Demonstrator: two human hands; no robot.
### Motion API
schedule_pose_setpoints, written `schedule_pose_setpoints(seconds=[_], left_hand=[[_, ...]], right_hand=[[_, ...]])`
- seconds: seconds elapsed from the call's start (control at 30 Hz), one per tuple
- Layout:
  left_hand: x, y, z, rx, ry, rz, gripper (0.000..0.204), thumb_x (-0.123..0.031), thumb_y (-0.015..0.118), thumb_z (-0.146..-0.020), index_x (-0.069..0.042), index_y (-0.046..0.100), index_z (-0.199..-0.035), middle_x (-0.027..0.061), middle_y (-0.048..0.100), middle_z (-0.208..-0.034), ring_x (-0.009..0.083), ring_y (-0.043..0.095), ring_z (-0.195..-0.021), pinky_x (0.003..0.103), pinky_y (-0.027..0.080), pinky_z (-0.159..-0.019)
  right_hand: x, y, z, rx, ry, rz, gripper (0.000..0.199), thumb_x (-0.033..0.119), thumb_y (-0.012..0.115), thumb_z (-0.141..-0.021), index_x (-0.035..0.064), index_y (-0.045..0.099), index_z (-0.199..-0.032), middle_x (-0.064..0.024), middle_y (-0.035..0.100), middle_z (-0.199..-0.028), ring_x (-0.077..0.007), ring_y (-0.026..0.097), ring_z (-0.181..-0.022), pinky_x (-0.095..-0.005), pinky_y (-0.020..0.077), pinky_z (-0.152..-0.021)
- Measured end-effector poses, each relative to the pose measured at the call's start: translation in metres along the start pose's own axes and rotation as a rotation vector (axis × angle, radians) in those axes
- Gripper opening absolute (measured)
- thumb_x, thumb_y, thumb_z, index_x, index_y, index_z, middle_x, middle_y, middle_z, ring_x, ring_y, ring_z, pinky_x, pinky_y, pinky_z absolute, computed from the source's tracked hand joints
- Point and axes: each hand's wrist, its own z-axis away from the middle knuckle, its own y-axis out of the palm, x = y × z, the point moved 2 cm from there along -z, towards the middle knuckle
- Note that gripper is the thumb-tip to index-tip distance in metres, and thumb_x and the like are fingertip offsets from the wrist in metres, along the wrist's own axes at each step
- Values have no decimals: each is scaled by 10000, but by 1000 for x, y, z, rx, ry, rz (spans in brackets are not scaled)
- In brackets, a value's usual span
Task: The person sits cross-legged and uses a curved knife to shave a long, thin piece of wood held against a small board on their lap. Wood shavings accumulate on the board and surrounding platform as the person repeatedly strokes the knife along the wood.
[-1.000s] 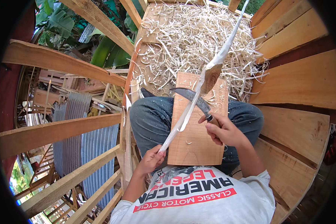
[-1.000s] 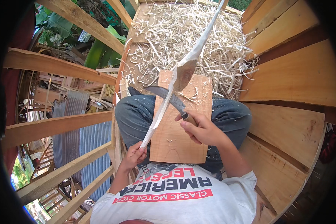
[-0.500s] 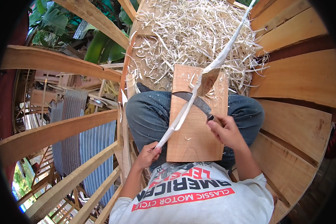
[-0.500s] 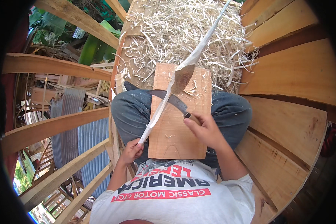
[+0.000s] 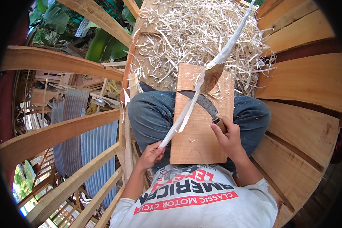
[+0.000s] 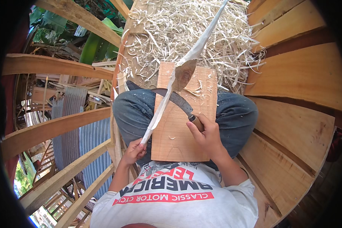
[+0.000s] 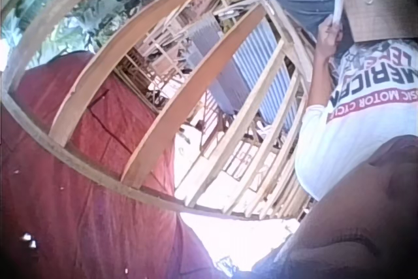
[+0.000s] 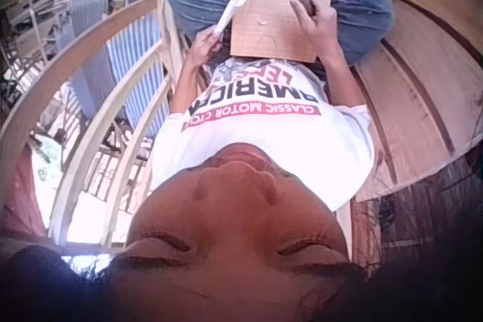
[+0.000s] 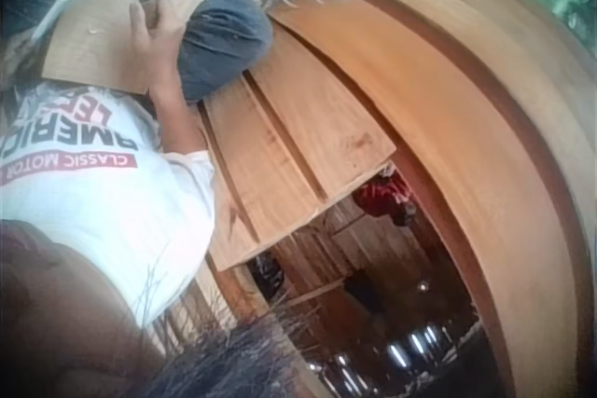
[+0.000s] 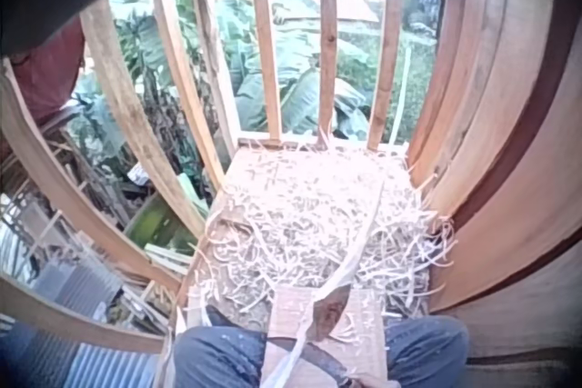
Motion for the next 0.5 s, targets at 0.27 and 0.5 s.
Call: schedule_pose_setpoints(seconds=[0.27, 0.5], left_hand=[[2, -2, -1, 27, -30, 40, 324, -366, 464, -981, -72, 450, -848, -39, 352, -578, 29, 269, -460, 195, 198, -419], [1, -1, -3, 20, -1, -38, 310, -353, 466, -980, -69, 464, -859, -43, 361, -587, 30, 277, -466, 198, 204, -425]], right_hand=[[11, 8, -4, -79, -94, 181, 235, 178, 680, -849, -1, 595, -974, -112, 530, -585, -165, 526, -478, -307, 386, -462], [9, 4, -6, 513, 246, -183, 213, 216, 610, -906, 6, 605, -944, 26, 441, -591, -51, 406, -554, -244, 319, -483]])
